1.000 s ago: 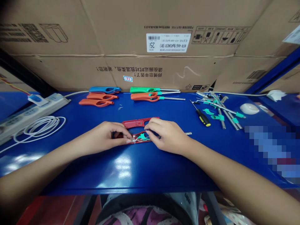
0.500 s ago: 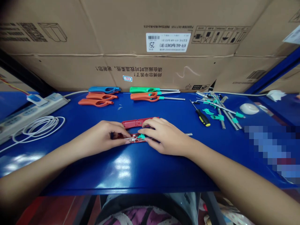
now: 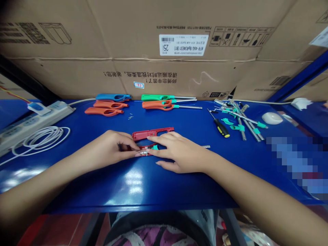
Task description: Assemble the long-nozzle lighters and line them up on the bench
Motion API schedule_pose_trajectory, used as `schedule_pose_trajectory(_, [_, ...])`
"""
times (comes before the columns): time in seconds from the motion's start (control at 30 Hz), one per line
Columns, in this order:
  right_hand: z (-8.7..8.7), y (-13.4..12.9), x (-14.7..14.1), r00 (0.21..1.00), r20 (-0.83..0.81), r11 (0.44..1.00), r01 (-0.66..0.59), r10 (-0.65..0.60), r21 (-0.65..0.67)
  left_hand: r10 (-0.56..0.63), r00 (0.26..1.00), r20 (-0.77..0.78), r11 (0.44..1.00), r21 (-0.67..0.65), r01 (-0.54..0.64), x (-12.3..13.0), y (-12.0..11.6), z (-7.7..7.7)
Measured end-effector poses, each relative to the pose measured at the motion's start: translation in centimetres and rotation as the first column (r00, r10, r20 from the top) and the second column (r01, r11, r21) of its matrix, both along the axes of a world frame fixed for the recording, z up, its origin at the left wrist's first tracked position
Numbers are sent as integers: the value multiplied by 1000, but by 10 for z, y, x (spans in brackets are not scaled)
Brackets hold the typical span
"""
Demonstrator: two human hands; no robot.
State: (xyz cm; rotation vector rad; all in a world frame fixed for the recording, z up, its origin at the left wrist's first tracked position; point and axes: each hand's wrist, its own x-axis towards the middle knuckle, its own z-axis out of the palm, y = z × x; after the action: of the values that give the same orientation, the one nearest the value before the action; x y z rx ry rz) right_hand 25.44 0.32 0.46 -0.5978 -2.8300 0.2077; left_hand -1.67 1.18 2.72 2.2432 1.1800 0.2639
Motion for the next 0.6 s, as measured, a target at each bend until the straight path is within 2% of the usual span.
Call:
schedule_pose_trajectory(0.23, [-1,-3,-1,997,77,999,25,-22,-43,-17,999,-29,998,55,19,-1,-2,-2])
schedule_pose_trajectory(0.43, [-1,2,2,998,50,998,45,-42,-54,-45,997,-66,997,56,49,-1,-3,1])
schedule_pose_trajectory(0.6, [-2,3,2,1000,23,999,0,1,-52,-52,997,-52,998,34,54,0,-4,2])
